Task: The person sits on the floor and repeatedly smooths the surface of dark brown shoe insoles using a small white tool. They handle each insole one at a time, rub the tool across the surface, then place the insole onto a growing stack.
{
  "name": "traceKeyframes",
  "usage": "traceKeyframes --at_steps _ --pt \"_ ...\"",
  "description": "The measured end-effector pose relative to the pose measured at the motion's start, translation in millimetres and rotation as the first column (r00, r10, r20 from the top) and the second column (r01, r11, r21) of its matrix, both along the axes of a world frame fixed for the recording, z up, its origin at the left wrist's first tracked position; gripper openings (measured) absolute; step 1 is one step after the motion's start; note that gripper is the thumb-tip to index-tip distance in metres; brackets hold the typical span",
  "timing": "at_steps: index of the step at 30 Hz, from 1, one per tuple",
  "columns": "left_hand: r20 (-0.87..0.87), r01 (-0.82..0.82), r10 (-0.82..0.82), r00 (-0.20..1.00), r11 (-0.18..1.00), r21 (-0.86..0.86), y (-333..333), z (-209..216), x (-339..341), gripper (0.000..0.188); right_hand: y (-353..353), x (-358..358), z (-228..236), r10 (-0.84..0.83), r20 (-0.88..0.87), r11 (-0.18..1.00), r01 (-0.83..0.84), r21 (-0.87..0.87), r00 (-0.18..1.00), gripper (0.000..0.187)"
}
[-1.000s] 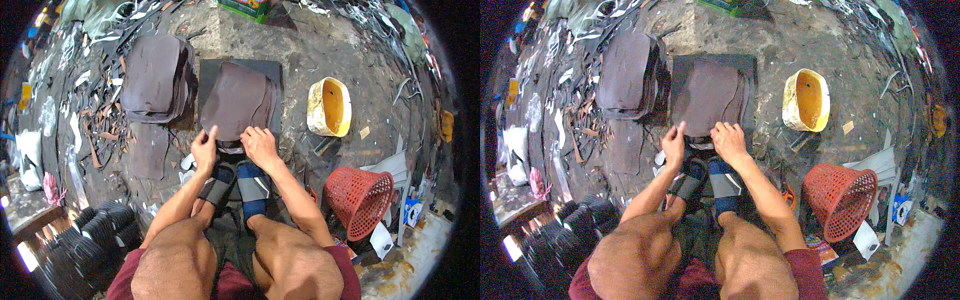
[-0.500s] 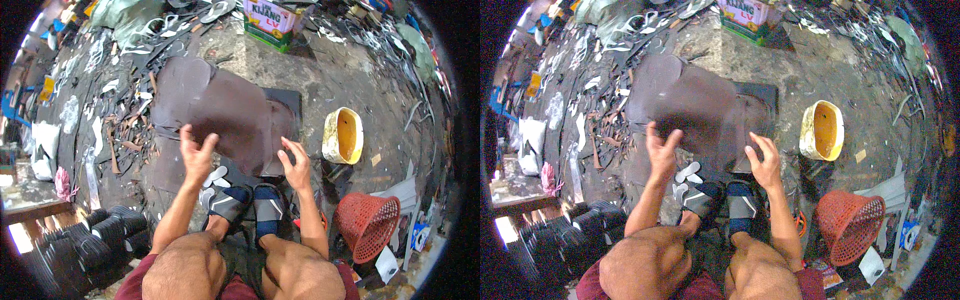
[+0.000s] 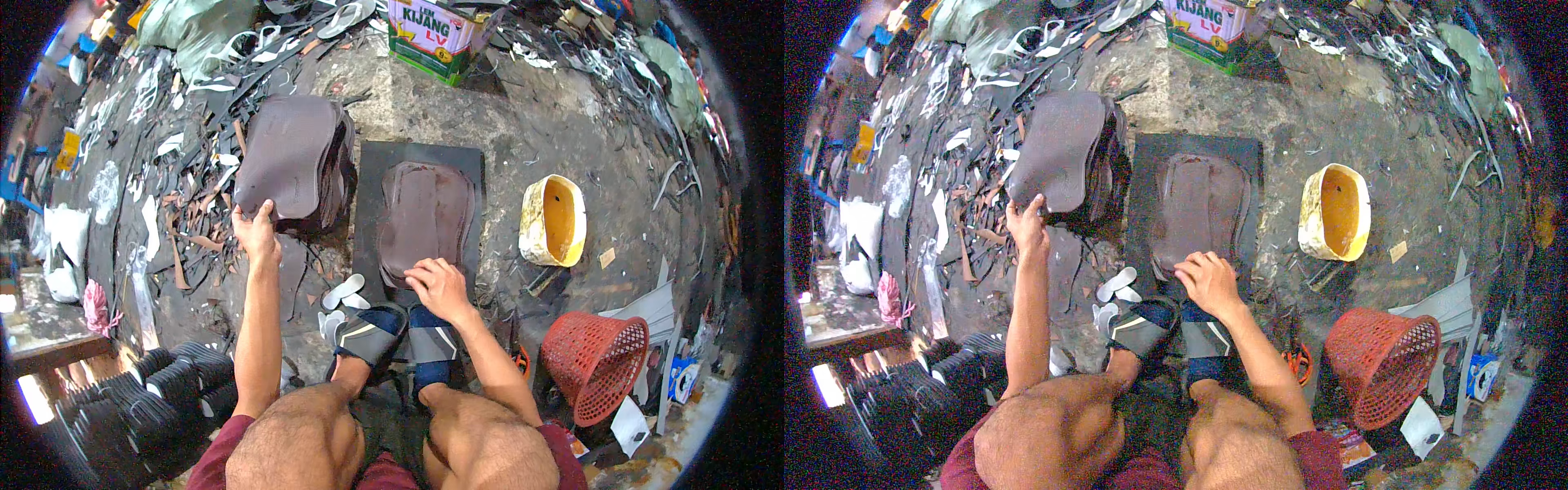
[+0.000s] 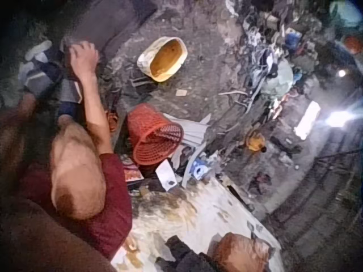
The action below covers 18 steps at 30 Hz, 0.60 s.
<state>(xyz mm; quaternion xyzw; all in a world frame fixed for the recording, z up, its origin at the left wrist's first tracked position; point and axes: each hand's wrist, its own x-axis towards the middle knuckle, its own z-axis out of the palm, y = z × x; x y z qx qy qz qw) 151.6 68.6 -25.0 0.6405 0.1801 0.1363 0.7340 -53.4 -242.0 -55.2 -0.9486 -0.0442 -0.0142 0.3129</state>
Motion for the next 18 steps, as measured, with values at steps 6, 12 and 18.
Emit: traceKeyframes --at_steps 6,12,18 --pt "-0.18 -0.024 0.001 0.984 0.992 -0.126 -27 39 -35 0.084 -114 36 42 -0.861 -0.007 0.411 0.703 0.58 0.509 0.013" --pt "-0.156 0.297 -0.252 0.955 0.799 0.523 -21 2 -132 0.036 -70 -8 194 -0.67 0.044 0.439 0.348 0.828 0.741 0.047" --pt "-0.426 0.54 -0.411 0.806 0.218 0.813 -31 -53 -179 0.036 -65 -45 228 -0.451 0.19 0.398 0.005 0.917 0.872 0.057"
